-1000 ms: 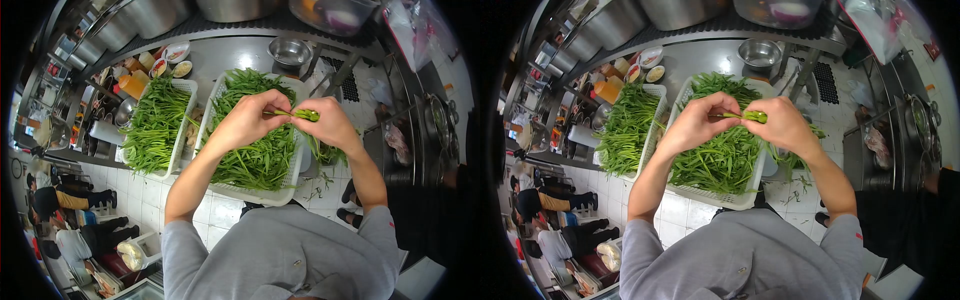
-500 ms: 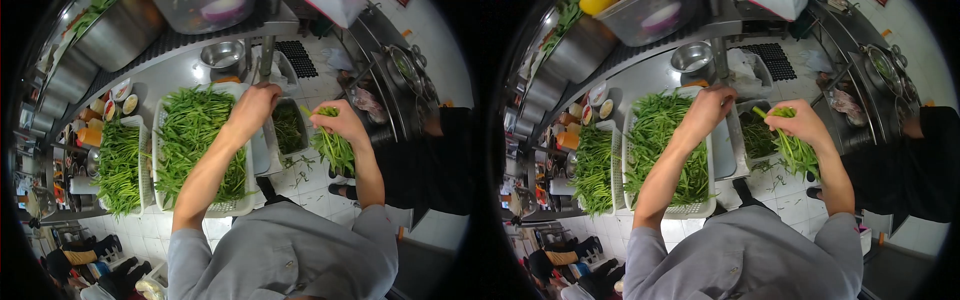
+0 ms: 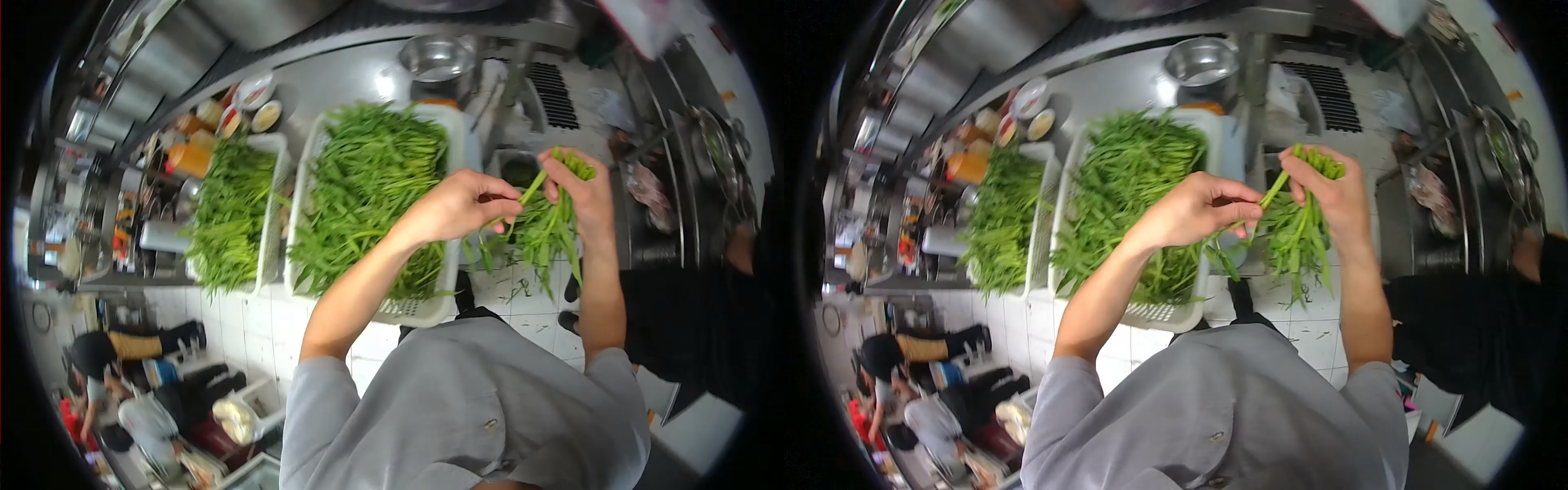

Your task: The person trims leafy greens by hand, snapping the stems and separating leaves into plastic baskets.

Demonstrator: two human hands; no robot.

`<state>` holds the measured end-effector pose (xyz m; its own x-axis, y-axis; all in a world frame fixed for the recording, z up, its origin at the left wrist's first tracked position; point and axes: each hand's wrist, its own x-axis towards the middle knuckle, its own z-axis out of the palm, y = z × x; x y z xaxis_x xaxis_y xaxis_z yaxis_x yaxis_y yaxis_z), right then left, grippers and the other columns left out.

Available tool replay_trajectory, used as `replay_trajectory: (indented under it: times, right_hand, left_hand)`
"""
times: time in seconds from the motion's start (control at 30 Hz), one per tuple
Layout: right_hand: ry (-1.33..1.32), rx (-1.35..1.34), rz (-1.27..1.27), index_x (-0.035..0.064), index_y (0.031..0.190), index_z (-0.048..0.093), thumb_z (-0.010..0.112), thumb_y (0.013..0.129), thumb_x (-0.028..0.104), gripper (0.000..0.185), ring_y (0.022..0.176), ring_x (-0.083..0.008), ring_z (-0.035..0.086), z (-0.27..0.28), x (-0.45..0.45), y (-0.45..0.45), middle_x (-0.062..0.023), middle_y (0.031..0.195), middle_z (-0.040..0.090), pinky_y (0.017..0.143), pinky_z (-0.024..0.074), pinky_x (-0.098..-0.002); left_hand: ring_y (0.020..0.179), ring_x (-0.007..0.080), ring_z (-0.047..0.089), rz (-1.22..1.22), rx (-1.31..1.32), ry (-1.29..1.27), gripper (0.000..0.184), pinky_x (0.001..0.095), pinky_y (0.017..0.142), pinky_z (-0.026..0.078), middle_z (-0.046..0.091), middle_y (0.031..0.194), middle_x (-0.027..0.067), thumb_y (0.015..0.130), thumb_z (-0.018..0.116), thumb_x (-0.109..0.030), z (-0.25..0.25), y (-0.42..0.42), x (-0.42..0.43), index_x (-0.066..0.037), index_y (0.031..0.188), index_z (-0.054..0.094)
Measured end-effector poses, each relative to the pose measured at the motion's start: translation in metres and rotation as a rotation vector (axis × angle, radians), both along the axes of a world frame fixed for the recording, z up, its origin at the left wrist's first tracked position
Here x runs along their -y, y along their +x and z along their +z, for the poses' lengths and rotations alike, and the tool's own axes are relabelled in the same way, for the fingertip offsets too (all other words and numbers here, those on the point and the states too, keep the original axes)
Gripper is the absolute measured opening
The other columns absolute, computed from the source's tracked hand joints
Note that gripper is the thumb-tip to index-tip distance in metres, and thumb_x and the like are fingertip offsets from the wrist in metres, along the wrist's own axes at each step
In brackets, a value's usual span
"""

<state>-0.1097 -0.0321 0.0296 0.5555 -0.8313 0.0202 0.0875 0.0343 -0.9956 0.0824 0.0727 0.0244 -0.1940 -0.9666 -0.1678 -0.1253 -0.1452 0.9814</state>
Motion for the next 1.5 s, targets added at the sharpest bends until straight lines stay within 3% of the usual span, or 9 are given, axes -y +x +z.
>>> replay_trajectory:
  times: [0.13,0.23,0.33,0.57,0.6,0.7,0.83,1.2,1.5]
  right_hand:
    - [-0.134,0.034,0.118,-0.0018,0.094,0.067,0.065,0.089,0.01,0.013,0.057,-0.0077,0.051,0.023,0.002,0.001,-0.002,0.071,0.06,0.051,0.036,-0.0217]
    - [0.304,0.773,0.468,-0.0014,0.096,0.066,0.063,0.092,0.014,0.016,0.055,-0.0065,0.051,0.004,0.008,0.009,-0.0041,0.076,0.063,0.049,0.0354,-0.0208]
    - [-0.17,-0.42,0.204,0.0003,0.095,0.065,0.062,0.094,0.018,0.018,0.052,-0.0056,0.048,-0.036,-0.004,0.053,-0.0067,0.08,0.066,0.047,0.0348,-0.0202]
    - [0.367,0.579,0.408,0.0036,0.093,0.065,0.062,0.093,0.016,0.013,0.05,-0.0077,0.049,0.0,-0.007,0.041,-0.0091,0.081,0.067,0.046,0.0372,-0.023]
    - [0.272,0.35,0.302,0.0031,0.093,0.066,0.062,0.094,0.015,0.013,0.054,-0.01,0.055,-0.026,0.006,0.048,-0.0104,0.08,0.067,0.049,0.0422,-0.0237]
    - [-0.882,-0.513,-0.004,0.0029,0.093,0.067,0.062,0.094,0.015,0.013,0.059,-0.0098,0.058,-0.069,0.002,0.072,-0.0094,0.079,0.067,0.054,0.0443,-0.0223]
    - [-0.305,-0.207,0.098,0.0015,0.1,0.069,0.072,0.085,0.008,0.016,0.068,-0.0072,0.059,-0.006,-0.031,0.075,-0.0025,0.084,0.068,0.059,0.0449,-0.0232]
    - [-0.209,-0.023,0.264,-0.0009,0.1,0.069,0.07,0.087,0.007,0.016,0.062,-0.0056,0.056,0.04,-0.044,0.09,-0.0039,0.077,0.068,0.056,0.0426,-0.0203]
    - [-0.816,-0.455,-0.404,0.0014,0.119,0.066,0.072,0.088,0.014,0.034,0.066,-0.0043,0.054,-0.017,0.067,-0.04,-0.0008,0.08,0.066,0.06,0.0401,-0.0181]
  left_hand:
    - [0.088,0.0134,0.067,0.286,0.139,-0.201,0.028,0.0259,0.081,0.053,0.072,0.096,0.0079,0.095,0.065,-0.018,0.0,0.071,-0.062,0.002,0.114,0.067]
    - [0.094,0.0149,0.066,0.552,0.361,-0.121,0.025,0.0289,0.084,0.053,0.072,0.102,0.0072,0.095,0.065,-0.017,-0.005,0.12,-0.105,0.0,0.112,0.069]
    - [0.09,0.0192,0.068,0.437,0.562,-0.092,0.02,0.0318,0.082,0.054,0.072,0.096,0.0092,0.091,0.068,-0.015,-0.035,0.13,-0.132,-0.002,0.106,0.071]
    - [0.096,0.0305,0.063,0.35,1.344,-0.209,0.019,0.0389,0.08,0.051,0.067,0.101,0.0103,0.083,0.072,-0.013,-0.071,0.119,-0.141,-0.005,0.1,0.069]
    - [0.095,0.0295,0.063,0.375,1.363,-0.219,0.018,0.0379,0.079,0.051,0.067,0.1,0.0099,0.084,0.072,-0.013,-0.069,0.126,-0.142,-0.006,0.1,0.069]
    - [0.09,0.0242,0.064,0.583,0.887,-0.226,0.014,0.0337,0.078,0.05,0.068,0.097,0.0079,0.085,0.071,-0.012,-0.034,0.141,-0.15,-0.006,0.098,0.069]
    - [0.085,0.0119,0.063,0.623,0.381,-0.142,0.014,0.027,0.077,0.049,0.068,0.093,0.0034,0.089,0.069,-0.009,0.015,0.136,-0.142,-0.001,0.1,0.066]
    - [0.09,0.0101,0.063,0.464,0.273,-0.345,0.019,0.026,0.08,0.051,0.069,0.102,0.004,0.092,0.066,-0.008,0.045,0.096,-0.084,-0.001,0.109,0.066]
    - [0.086,0.0229,0.068,0.265,0.699,-0.271,0.014,0.0303,0.075,0.055,0.07,0.097,0.0113,0.087,0.067,-0.005,-0.03,0.106,-0.095,-0.003,0.101,0.07]
